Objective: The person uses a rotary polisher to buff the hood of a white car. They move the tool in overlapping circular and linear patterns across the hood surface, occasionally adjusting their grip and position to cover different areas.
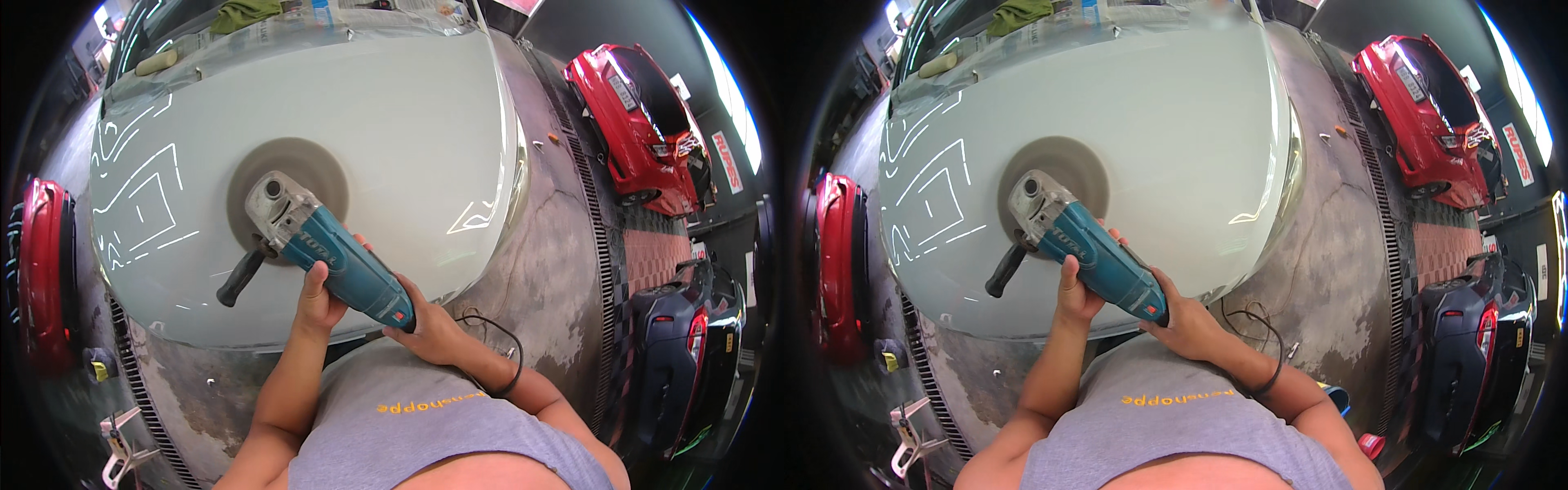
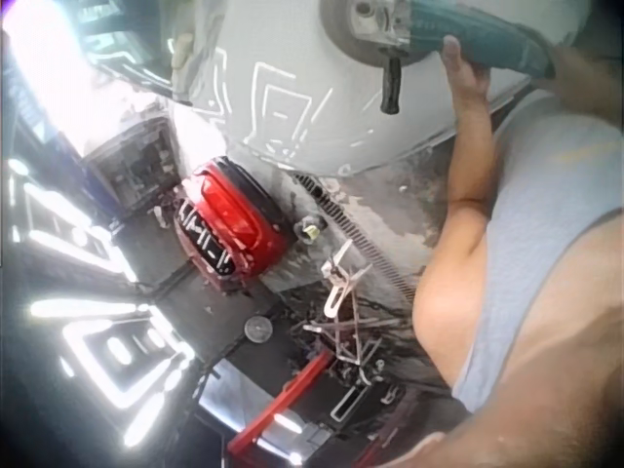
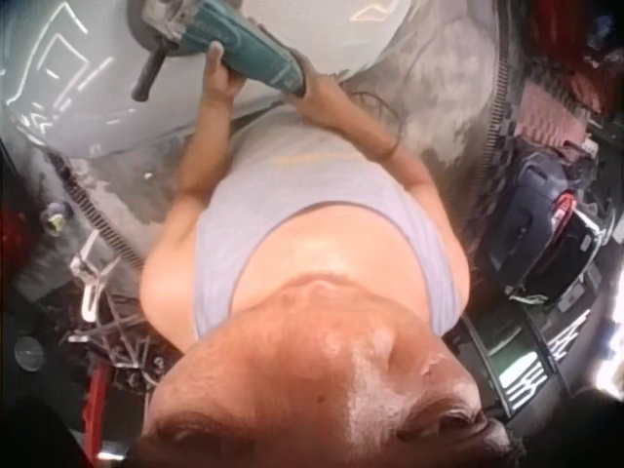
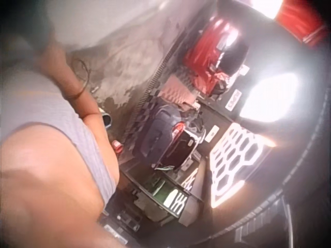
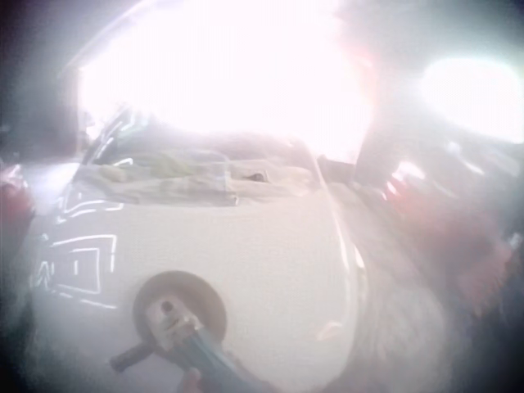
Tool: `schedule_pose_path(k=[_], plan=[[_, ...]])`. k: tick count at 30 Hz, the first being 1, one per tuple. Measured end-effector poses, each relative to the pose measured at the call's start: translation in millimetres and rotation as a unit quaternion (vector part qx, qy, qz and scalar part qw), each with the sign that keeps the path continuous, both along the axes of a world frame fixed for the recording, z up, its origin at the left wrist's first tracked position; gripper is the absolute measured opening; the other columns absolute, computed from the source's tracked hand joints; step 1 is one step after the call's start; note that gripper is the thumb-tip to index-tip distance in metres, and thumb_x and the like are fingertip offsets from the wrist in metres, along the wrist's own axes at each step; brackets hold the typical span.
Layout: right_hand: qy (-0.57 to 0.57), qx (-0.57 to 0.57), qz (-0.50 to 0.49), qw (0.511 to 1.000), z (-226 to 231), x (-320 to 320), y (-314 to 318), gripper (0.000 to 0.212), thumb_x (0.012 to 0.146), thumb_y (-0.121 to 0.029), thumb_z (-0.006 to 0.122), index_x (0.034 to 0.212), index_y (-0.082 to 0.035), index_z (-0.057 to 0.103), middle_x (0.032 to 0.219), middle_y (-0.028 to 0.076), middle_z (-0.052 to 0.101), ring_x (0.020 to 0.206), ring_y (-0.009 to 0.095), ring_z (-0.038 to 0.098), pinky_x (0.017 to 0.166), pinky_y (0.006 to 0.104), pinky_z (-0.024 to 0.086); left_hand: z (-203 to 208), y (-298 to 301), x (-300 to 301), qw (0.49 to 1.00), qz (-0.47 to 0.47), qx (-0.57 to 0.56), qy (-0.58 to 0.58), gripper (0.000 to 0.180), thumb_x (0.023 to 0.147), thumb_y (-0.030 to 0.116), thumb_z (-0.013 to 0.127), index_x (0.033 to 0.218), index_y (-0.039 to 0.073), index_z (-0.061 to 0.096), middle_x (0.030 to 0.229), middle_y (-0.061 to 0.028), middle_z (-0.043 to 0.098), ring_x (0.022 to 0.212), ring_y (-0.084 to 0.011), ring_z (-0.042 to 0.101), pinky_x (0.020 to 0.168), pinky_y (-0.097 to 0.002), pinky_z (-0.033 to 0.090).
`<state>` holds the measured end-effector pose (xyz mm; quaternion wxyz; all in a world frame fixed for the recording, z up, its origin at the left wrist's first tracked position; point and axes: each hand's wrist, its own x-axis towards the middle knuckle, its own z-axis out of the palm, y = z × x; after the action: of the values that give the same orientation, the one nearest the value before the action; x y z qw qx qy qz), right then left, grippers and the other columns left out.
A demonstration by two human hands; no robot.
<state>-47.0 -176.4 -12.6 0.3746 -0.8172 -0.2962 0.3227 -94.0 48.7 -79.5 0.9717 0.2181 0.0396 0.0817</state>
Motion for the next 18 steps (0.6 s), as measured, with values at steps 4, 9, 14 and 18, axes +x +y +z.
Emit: schedule_pose_path(k=[4, 9, 14, 18], plan=[[-0.014, 0.032, -0.043, 0.998, 4.6, 8.7, -34.5, 0.098, 0.095, -0.023, 0.081, 0.17, -0.004, 0.021, 0.119, 0.033, 0.073, 0.108, 0.048, 0.075, 0.099, 0.0507, 0.056, 17.8, -27.8, 28.6, 0.997, -0.059, 0.043, 0.027, 0.08, 0.088, 0.05, 0.09, 0.147, 0.008, 0.055, 0.131, -0.0103, 0.068, 0.129, -0.0288, 0.066, 0.114, -0.0508, 0.055], [0.018, 0.039, -0.186, 0.982, -16.9, 19.2, -107.1, 0.081, 0.098, -0.021, 0.078, 0.162, -0.003, 0.031, 0.105, 0.015, 0.071, 0.083, 0.023, 0.071, 0.077, 0.0376, 0.059, 25.9, -91.9, 102.5, 0.986, -0.156, 0.032, 0.043, 0.065, 0.088, 0.042, 0.092, 0.134, 0.007, 0.062, 0.117, -0.0062, 0.071, 0.108, -0.0208, 0.072, 0.099, -0.0435, 0.06], [0.129, 0.108, -0.316, 0.934, -1.6, 42.5, -155.0, 0.046, 0.108, -0.028, 0.069, 0.141, -0.007, 0.044, 0.082, 0.005, 0.061, 0.062, 0.011, 0.058, 0.055, 0.0284, 0.05, 38.5, -149.5, 167.4, 0.972, -0.217, 0.041, 0.077, 0.058, 0.086, 0.04, 0.095, 0.125, 0.008, 0.067, 0.113, -0.0045, 0.071, 0.103, -0.0177, 0.069, 0.094, -0.0392, 0.059], [0.123, 0.109, -0.327, 0.931, 21.9, 84.3, -177.8, 0.046, 0.111, -0.042, 0.065, 0.136, -0.01, 0.045, 0.079, 0.004, 0.058, 0.059, 0.012, 0.058, 0.052, 0.0288, 0.049, 52.3, -172.5, 218.4, 0.97, -0.227, 0.061, 0.069, 0.056, 0.086, 0.042, 0.094, 0.123, 0.008, 0.069, 0.111, -0.0042, 0.071, 0.103, -0.0171, 0.069, 0.094, -0.0385, 0.058]])
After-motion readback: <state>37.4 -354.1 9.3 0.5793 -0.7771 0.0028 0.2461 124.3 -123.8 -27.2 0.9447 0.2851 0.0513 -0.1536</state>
